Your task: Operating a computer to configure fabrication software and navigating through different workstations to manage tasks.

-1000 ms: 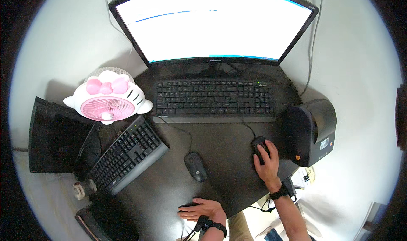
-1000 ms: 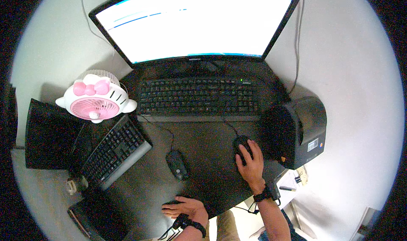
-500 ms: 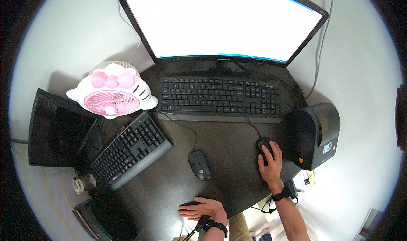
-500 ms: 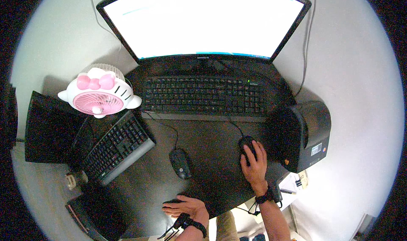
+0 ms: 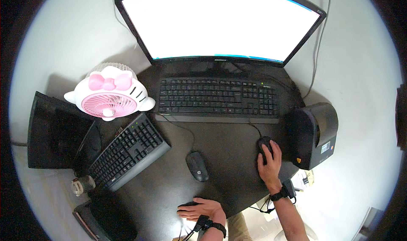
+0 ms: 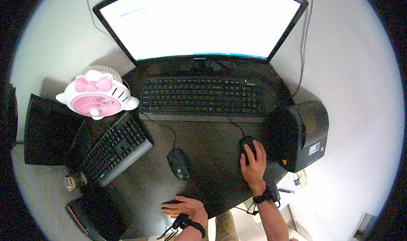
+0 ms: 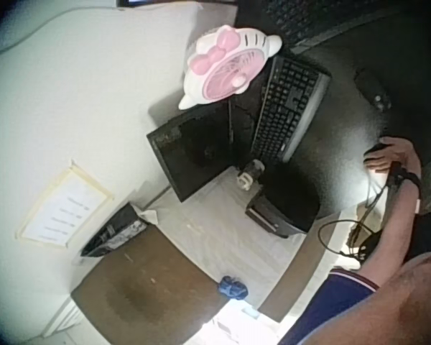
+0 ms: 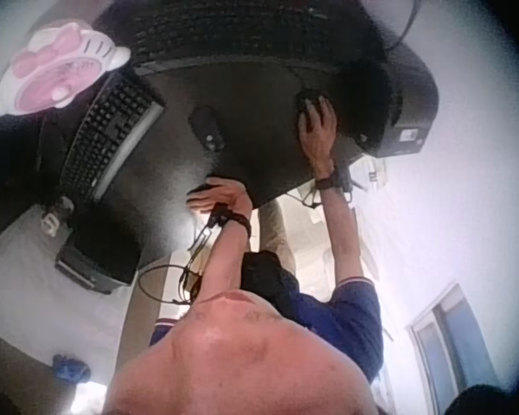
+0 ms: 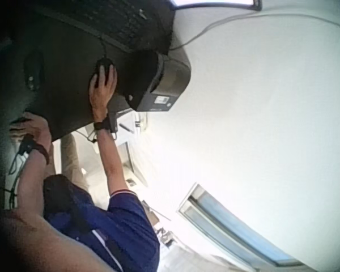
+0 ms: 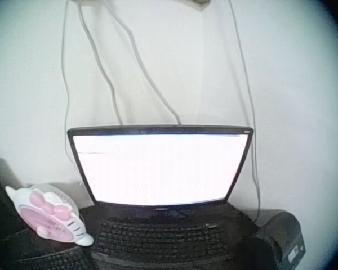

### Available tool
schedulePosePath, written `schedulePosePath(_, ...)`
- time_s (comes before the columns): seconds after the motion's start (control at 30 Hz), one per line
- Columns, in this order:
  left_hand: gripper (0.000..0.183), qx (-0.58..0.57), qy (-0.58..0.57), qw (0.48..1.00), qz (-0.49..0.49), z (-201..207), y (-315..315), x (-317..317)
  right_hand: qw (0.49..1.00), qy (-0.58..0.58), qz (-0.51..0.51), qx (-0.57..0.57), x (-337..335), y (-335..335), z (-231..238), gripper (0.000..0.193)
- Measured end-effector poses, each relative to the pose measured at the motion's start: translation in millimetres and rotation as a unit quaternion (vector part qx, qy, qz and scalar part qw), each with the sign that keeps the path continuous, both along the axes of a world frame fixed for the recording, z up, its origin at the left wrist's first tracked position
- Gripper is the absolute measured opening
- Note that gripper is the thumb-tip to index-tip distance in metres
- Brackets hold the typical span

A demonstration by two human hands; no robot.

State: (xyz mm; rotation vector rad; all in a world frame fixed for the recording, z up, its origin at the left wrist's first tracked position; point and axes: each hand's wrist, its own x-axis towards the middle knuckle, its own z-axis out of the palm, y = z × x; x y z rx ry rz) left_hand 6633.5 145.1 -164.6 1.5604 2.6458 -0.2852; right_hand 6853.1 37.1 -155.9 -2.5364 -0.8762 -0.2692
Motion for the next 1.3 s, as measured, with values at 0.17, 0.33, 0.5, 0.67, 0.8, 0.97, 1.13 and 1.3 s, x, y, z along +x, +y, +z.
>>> schedulePosePath(0.17,0.079,-0.01,0.002,1.0,-0.003,0,1,-2,1.0,0.005,-0.013,-0.005,-2,3,1,0.049)
schedulePosePath(0.33,0.078,-0.008,-0.002,1.0,-0.009,0,3,-1,1.0,0.013,0.007,0.006,-1,-1,1,0.049)
schedulePosePath(0.5,0.078,-0.007,-0.004,1.0,-0.011,2,5,0,1.0,0.018,0.015,-0.001,-1,0,2,0.049)
schedulePosePath(0.67,0.077,-0.007,-0.007,1.0,-0.008,4,6,2,1.0,0.027,0.013,0.004,0,4,3,0.049)
schedulePosePath(0.8,0.077,-0.012,-0.018,1.0,-0.005,9,6,7,1.0,0.012,0.008,0.011,1,4,1,0.048)
schedulePosePath(0.97,0.078,0.005,-0.026,1.0,-0.001,6,1,2,0.999,0.027,0.027,0.013,-2,-2,3,0.049)
schedulePosePath(1.13,0.08,0.023,-0.039,0.999,0.023,10,-4,6,0.997,0.03,0.065,0.032,-2,-10,6,0.054)
schedulePosePath(1.3,0.083,0.039,-0.083,0.996,0.016,16,1,14,0.994,0.005,0.063,0.086,0,-6,17,0.055)
